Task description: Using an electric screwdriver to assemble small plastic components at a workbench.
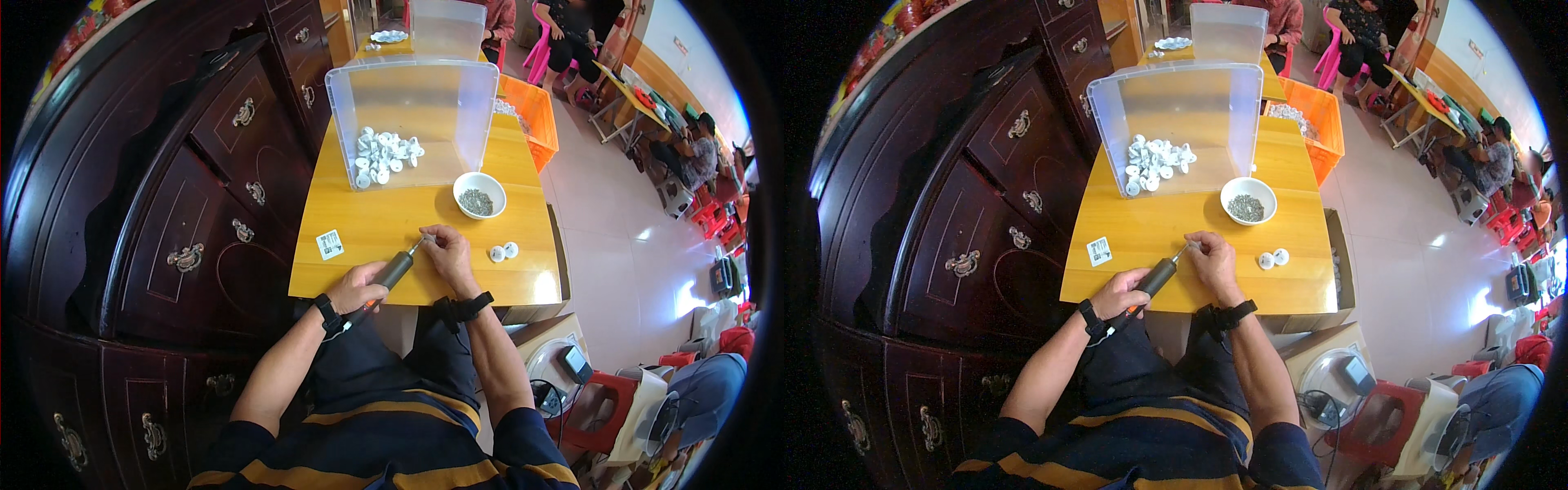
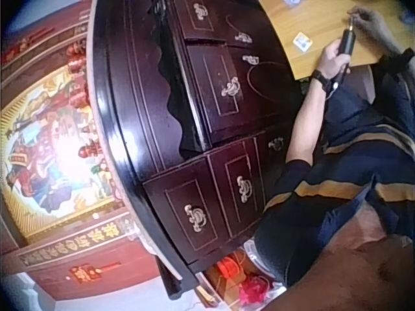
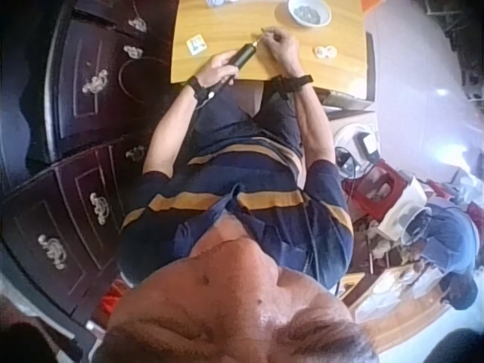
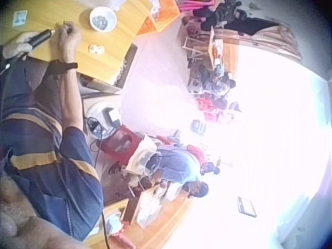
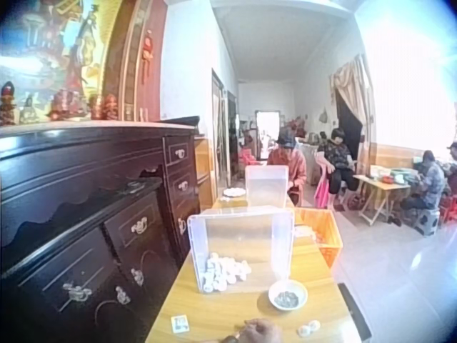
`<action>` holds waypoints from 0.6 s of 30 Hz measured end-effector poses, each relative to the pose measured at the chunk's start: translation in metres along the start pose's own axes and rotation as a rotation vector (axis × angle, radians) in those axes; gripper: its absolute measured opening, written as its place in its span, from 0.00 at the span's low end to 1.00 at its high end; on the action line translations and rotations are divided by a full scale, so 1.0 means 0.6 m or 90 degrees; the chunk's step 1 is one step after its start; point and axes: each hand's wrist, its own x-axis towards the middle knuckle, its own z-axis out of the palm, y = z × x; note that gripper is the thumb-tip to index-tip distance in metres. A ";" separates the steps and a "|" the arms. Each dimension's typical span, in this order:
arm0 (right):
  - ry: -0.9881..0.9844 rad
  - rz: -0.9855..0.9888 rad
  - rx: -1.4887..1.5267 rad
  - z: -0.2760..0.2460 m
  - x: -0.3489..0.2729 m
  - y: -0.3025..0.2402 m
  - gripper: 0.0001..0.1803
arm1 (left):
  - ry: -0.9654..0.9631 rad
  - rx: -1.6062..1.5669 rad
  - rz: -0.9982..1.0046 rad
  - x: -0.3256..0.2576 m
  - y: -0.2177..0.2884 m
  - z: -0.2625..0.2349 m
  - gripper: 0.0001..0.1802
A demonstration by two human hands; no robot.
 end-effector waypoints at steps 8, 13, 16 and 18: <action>0.000 -0.001 0.016 0.001 0.001 -0.001 0.12 | -0.002 -0.002 0.014 0.000 -0.001 0.000 0.29; -0.035 0.022 0.004 -0.005 0.006 0.004 0.12 | 0.014 0.004 0.014 0.002 -0.001 0.004 0.28; -0.031 0.011 0.069 -0.005 0.008 0.012 0.11 | 0.020 0.018 0.025 0.004 -0.005 0.006 0.29; -0.026 0.011 0.120 -0.015 0.007 0.013 0.11 | 0.009 0.012 0.018 0.004 -0.005 0.003 0.28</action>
